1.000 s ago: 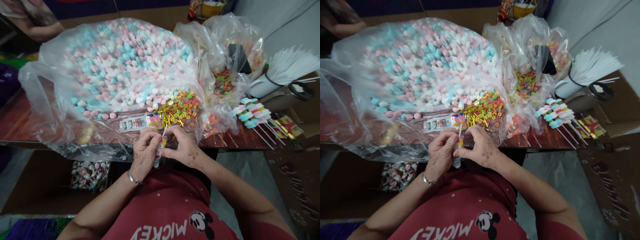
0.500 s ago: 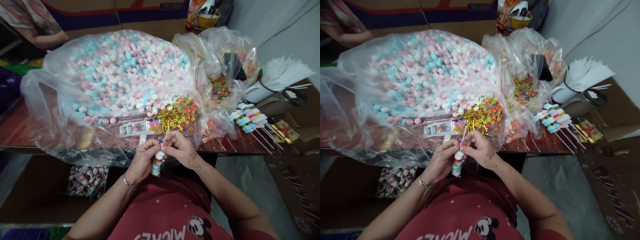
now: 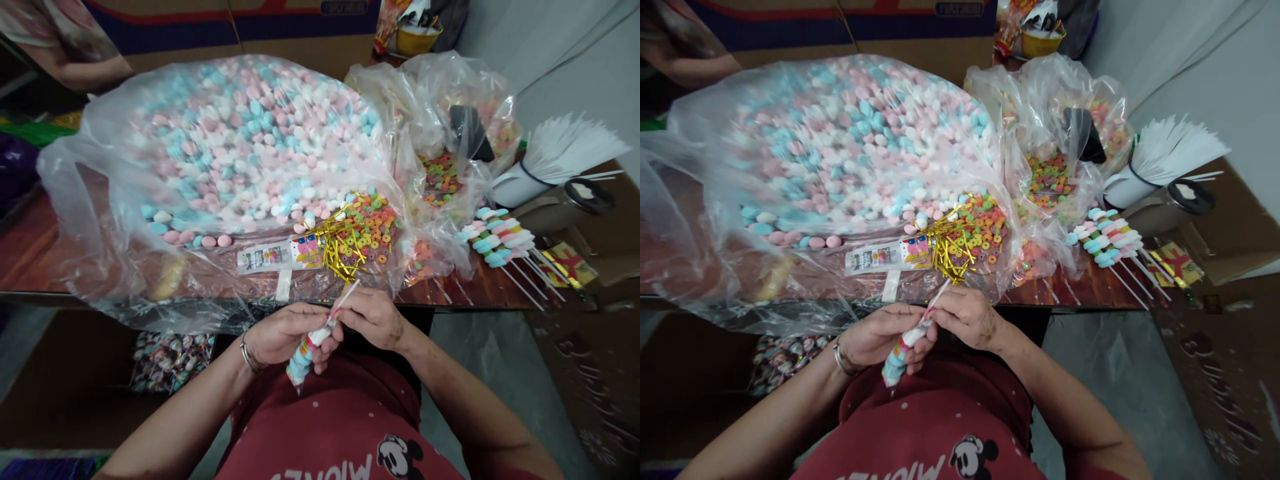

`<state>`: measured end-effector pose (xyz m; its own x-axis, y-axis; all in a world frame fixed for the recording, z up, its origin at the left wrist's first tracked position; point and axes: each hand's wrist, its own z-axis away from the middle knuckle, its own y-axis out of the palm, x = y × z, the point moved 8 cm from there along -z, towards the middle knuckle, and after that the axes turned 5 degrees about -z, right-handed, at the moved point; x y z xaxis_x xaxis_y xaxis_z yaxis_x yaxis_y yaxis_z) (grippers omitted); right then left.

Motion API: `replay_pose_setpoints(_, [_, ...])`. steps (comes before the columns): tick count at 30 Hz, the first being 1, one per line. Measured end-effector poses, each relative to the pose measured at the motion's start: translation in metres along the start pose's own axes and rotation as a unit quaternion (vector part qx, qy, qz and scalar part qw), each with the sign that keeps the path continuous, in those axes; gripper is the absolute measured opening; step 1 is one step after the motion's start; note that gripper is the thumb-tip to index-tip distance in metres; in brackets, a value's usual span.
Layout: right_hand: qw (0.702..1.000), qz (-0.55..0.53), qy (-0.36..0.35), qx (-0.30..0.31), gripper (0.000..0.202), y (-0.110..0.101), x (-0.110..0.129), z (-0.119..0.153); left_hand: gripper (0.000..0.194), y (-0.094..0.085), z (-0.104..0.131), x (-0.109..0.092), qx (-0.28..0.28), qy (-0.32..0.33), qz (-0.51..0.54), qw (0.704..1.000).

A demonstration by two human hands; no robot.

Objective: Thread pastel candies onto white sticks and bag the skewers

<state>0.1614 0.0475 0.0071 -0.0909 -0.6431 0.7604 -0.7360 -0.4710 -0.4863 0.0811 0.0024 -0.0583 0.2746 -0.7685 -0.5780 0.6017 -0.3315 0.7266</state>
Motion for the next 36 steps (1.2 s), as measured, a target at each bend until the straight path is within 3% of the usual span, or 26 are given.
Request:
replay_pose_setpoints(3, [0.995,0.073,0.028,-0.063,0.022,-0.008,0.003,0.005,0.028,-0.005,0.002,-0.012,-0.066,0.033,-0.062,0.995])
replay_pose_setpoints(6, [0.961,0.254,-0.015,-0.11,0.021,-0.016,0.024,0.01,0.033,-0.011,0.003,-0.021,-0.132,0.05,-0.105,0.984])
replay_pose_setpoints(10, [0.916,0.382,-0.117,0.044,0.032,0.007,0.044,0.01,0.038,-0.006,-0.002,-0.015,-0.107,0.021,-0.104,0.989])
replay_pose_setpoints(13, [0.909,0.386,-0.129,0.097,0.031,0.012,0.045,0.01,0.038,-0.002,-0.004,-0.006,-0.064,-0.025,-0.132,0.989])
replay_pose_setpoints(15, [0.914,0.368,-0.119,0.125,0.031,0.016,0.04,0.011,0.039,0.0,-0.004,-0.005,-0.046,-0.035,-0.21,0.976])
replay_pose_setpoints(17, [0.922,0.349,-0.094,0.14,0.033,0.018,0.034,0.011,0.035,0.001,-0.002,-0.016,-0.076,0.02,-0.354,0.932])
replay_pose_setpoints(18, [0.926,0.341,-0.078,0.142,0.033,0.017,0.03,0.011,0.031,0.003,0.0,-0.027,-0.105,0.075,-0.436,0.891])
replay_pose_setpoints(21, [0.939,0.308,-0.025,0.151,0.032,0.011,0.018,0.009,0.016,0.023,0.014,-0.054,-0.177,0.253,-0.619,0.722])
replay_pose_setpoints(22, [0.945,0.285,-0.012,0.157,0.031,0.006,0.015,0.008,0.014,0.029,0.018,-0.057,-0.186,0.289,-0.648,0.68])
replay_pose_setpoints(24, [0.962,0.232,0.022,0.14,0.03,-0.011,0.006,0.001,0.015,0.031,0.022,-0.062,-0.208,0.322,-0.661,0.645])
replay_pose_setpoints(26, [0.968,0.224,0.09,0.067,0.028,-0.042,-0.011,-0.007,0.014,0.021,0.025,-0.067,-0.257,0.322,-0.612,0.675])
replay_pose_setpoints(29, [0.904,0.353,0.238,-0.027,0.019,-0.084,-0.047,-0.008,0.02,-0.004,0.023,-0.066,-0.313,0.27,-0.447,0.793])
replay_pose_setpoints(32, [0.835,0.447,0.32,-0.013,0.016,-0.093,-0.071,-0.004,0.026,-0.018,0.016,-0.054,-0.313,0.207,-0.292,0.88])
replay_pose_setpoints(36, [0.804,0.483,0.346,0.02,0.025,-0.089,-0.081,-0.002,0.024,-0.018,0.008,-0.046,-0.293,0.198,-0.193,0.915])
